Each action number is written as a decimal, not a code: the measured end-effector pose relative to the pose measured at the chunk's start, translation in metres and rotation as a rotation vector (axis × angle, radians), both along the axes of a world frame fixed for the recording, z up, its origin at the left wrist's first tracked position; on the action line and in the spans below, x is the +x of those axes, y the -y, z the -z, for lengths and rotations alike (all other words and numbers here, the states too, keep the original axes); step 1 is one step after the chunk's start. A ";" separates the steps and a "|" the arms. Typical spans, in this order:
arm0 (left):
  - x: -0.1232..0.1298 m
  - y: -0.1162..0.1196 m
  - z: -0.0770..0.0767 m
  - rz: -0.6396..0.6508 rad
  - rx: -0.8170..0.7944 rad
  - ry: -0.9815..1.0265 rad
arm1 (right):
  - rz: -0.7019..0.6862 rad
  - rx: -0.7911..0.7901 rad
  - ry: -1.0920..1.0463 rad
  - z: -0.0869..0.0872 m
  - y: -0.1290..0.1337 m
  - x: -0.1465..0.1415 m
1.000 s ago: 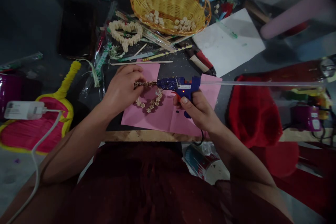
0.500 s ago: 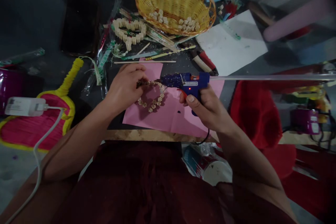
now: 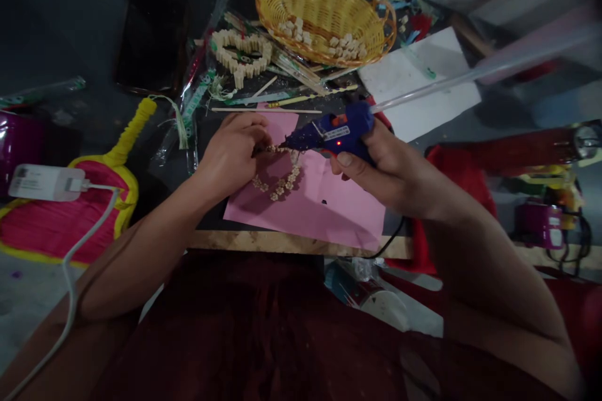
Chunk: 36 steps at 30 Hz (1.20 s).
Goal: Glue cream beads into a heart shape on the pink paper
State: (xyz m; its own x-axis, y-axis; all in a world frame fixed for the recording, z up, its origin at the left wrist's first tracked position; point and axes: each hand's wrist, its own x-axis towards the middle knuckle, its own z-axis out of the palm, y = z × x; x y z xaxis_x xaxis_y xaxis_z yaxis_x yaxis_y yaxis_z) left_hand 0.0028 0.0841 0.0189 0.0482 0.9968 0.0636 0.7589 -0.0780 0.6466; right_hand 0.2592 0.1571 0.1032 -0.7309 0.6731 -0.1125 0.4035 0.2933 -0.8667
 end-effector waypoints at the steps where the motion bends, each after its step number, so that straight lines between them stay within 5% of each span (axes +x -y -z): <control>1: 0.000 0.000 0.000 -0.001 0.001 0.003 | -0.012 0.008 0.013 0.000 -0.001 -0.001; 26: -0.002 0.000 0.002 0.029 -0.024 -0.009 | -0.139 0.214 0.174 0.013 -0.007 -0.002; 36: -0.001 0.001 0.007 0.014 0.010 -0.052 | -0.003 -0.140 0.024 0.013 -0.006 -0.001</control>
State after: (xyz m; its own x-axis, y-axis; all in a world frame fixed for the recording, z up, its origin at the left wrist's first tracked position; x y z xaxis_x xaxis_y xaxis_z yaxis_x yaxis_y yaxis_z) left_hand 0.0014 0.0834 0.0119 0.0659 0.9953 0.0707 0.7902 -0.0953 0.6054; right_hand 0.2583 0.1627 0.0903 -0.7288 0.6476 -0.2223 0.4238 0.1717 -0.8893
